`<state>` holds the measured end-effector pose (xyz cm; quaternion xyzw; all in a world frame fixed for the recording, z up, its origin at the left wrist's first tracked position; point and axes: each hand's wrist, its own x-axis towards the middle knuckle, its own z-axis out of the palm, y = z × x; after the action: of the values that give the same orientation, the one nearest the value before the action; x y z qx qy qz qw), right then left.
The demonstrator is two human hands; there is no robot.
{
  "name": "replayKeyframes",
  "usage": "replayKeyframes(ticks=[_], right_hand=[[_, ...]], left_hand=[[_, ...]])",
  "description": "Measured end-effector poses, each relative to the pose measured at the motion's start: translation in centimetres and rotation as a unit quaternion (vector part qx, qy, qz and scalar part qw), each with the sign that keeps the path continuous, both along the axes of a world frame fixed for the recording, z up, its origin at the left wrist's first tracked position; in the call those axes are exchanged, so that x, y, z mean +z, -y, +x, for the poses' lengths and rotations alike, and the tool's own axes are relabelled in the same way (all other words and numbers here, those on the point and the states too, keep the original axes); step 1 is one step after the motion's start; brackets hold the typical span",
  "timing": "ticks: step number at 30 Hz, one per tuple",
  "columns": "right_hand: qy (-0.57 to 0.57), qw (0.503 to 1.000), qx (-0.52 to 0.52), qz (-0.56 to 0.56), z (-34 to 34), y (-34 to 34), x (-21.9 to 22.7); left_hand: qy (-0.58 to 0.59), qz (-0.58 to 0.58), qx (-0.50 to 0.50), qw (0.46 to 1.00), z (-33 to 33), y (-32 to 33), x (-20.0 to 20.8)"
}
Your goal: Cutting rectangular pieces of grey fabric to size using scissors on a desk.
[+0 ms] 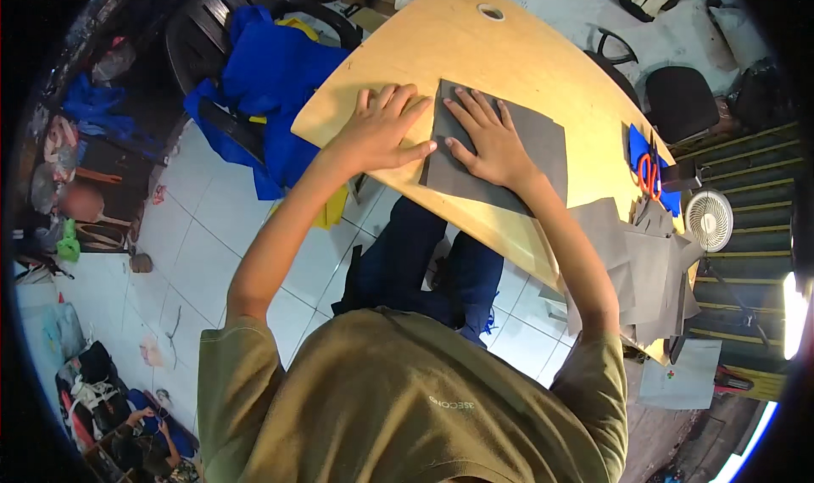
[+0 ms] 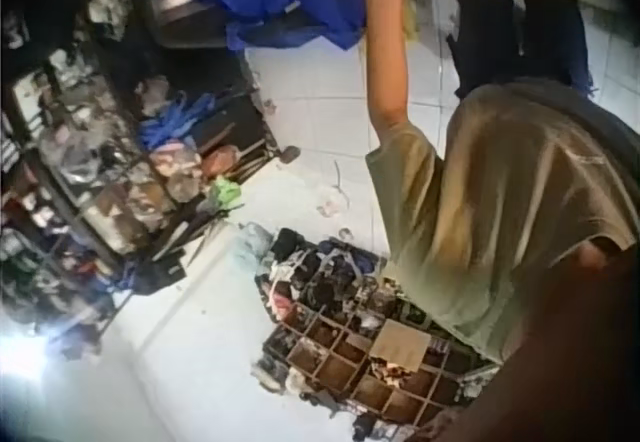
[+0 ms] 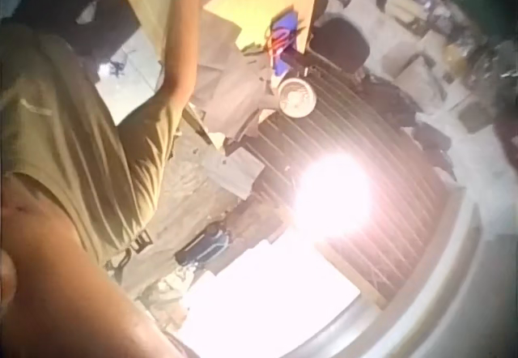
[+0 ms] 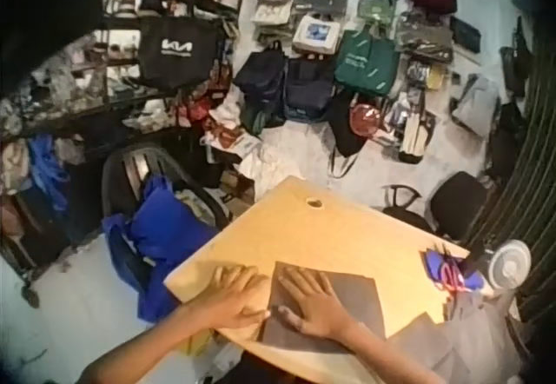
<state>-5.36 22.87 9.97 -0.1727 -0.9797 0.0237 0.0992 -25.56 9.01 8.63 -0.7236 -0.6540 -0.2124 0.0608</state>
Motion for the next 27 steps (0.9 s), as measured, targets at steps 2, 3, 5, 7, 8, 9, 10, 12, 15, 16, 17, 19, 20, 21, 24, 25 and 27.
replayKeyframes(ticks=[2, 3, 5, 7, 8, 9, 10, 12, 15, 16, 17, 19, 20, 21, 24, 25, 27], right_hand=[[0.001, 1.000, -0.001, -0.009, 0.0, 0.1, 0.1], [0.008, 1.000, -0.003, -0.019, 0.1, 0.1, 0.1], [-0.009, 1.000, -0.003, -0.012, 0.5, -0.4, -0.3], [-0.008, 1.000, 0.017, 0.012, 0.4, -0.1, 0.4], [-0.012, 1.000, 0.018, 0.012, 0.5, 0.2, 0.9], [-0.037, 0.997, 0.068, 0.012, 0.7, 0.7, 1.3], [-0.060, 0.991, 0.121, 0.011, 0.8, 1.4, 2.0], [-0.073, 0.983, 0.166, -0.007, 1.1, 2.7, 3.2], [-0.101, 0.969, 0.214, -0.065, 2.6, 4.6, 3.9], [-0.087, 0.970, 0.207, -0.091, 3.3, 4.9, 3.8], [-0.073, 0.970, 0.199, -0.116, 3.9, 5.0, 3.5], [-0.078, 0.970, 0.211, -0.093, 4.3, 5.2, 2.6], [-0.087, 0.970, 0.211, -0.080, 4.4, 5.5, 2.3], [-0.097, 0.970, 0.211, -0.066, 4.4, 5.7, 2.0], [-0.094, 0.973, 0.210, -0.038, 4.4, 6.0, 1.8], [-0.093, 0.972, 0.211, -0.037, 4.4, 6.0, 1.8], [-0.088, 0.974, 0.206, -0.043, 4.3, 6.0, 1.7]], left_hand=[[0.051, 0.025, 0.001, 0.998, 0.7, 1.3, -0.2], [0.108, 0.049, 0.001, 0.993, 1.3, 2.1, -0.2], [0.158, 0.041, -0.010, 0.987, 2.8, 4.0, 0.6], [0.149, 0.057, -0.026, 0.987, 3.6, 6.0, 0.1], [0.130, 0.064, -0.044, 0.988, 3.8, 6.6, -0.3], [0.127, 0.064, -0.043, 0.989, 4.1, 6.9, -0.6], [0.118, 0.074, -0.020, 0.990, 4.7, 7.4, -1.0], [0.114, 0.079, 0.013, 0.990, 5.0, 7.7, -2.0], [0.097, 0.090, 0.018, 0.991, 5.3, 8.1, -2.6], [0.097, 0.091, 0.017, 0.991, 5.4, 8.1, -2.7], [0.092, 0.090, 0.020, 0.991, 5.5, 8.1, -2.7], [0.088, 0.089, 0.022, 0.992, 5.5, 8.2, -3.0], [0.087, 0.094, 0.020, 0.992, 5.3, 8.2, -3.1], [0.086, 0.099, 0.019, 0.991, 5.2, 8.2, -3.2], [0.090, 0.102, 0.019, 0.990, 5.3, 8.2, -3.4], [0.094, 0.102, 0.016, 0.990, 5.3, 8.1, -3.4], [0.099, 0.100, 0.016, 0.990, 5.2, 8.1, -3.4]])
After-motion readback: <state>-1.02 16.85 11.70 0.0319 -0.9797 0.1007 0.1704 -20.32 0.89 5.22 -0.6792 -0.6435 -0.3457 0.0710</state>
